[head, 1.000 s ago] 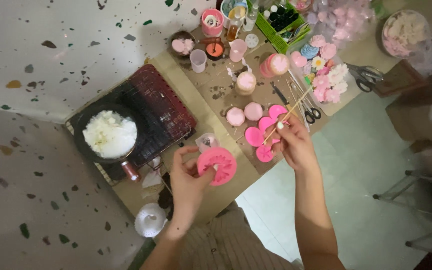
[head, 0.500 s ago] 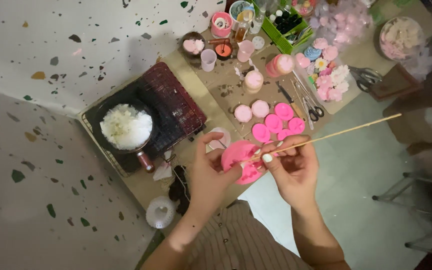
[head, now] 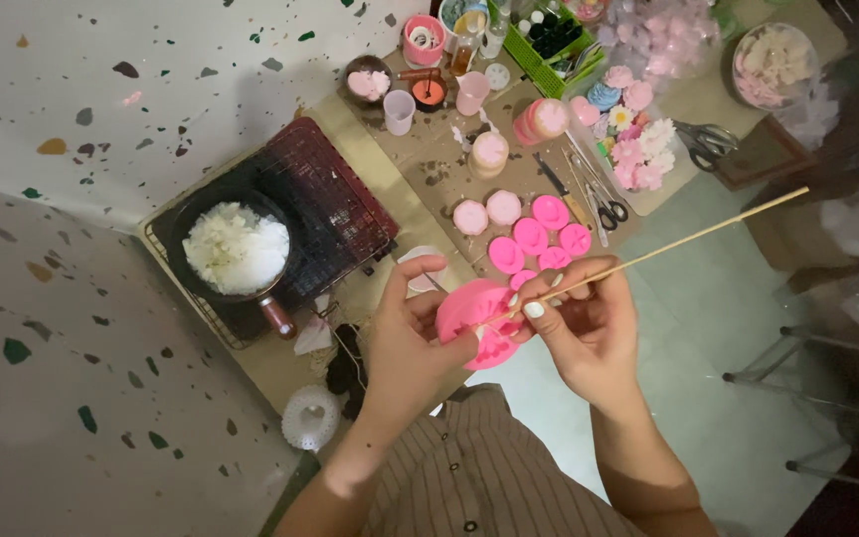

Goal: The recorder melts wax in a pan on a portable stove and prepares molds for making candles.

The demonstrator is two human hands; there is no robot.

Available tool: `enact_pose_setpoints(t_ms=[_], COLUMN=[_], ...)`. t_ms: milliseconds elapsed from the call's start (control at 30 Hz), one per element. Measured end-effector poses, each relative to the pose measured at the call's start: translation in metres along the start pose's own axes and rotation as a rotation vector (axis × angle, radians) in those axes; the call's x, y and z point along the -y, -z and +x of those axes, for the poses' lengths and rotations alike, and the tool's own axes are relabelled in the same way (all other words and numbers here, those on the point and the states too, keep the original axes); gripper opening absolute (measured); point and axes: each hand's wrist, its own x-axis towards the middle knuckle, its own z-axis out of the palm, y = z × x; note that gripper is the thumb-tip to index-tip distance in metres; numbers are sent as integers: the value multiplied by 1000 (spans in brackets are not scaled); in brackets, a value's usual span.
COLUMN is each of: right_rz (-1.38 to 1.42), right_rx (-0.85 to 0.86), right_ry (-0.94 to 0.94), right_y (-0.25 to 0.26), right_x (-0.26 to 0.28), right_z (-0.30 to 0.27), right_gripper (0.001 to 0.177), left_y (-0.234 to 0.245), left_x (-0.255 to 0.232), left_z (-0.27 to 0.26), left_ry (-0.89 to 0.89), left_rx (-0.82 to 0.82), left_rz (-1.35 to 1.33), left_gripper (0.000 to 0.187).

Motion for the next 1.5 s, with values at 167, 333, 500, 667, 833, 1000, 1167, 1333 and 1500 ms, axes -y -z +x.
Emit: enact_pose_setpoints(t_ms=[167,333,500,667,833,1000,1167,1333,1500], right_rz=[-50,-47,-17,-21,-88,-176,-270,-391,-546], right_rx=[44,58,50,48,36,21,34,63,67], right_ry=[16,13,-12,-16,11,102,286,368,428], right_y=[0,-2,-1,0,-4,-10,-13,-13,-17], right_x=[3,3,1,-1,2,-5,-17,-18,-17], right_z=[1,3,3,0,-4,-11,-15,-12,-9], right_gripper=[30,29,30,30,29,29,29,26,22], left_y=[0,3,6,5,1,0,1,4,6], left_x=[-1,-6,-2,-1,-4,-2,3,13,13], left_z=[0,-1,-1,-3,-5,-4,-4,-1,2], left_ry=[14,10,-3,-7,-3,-9,-16,-24,-8], left_rx=[3,7,20,13,3,-16,-65,-90,-116], left_rz=[26,30,16,50,24,0,46,54,103], left_gripper=[75,74,73,72,72,74,74,72,70])
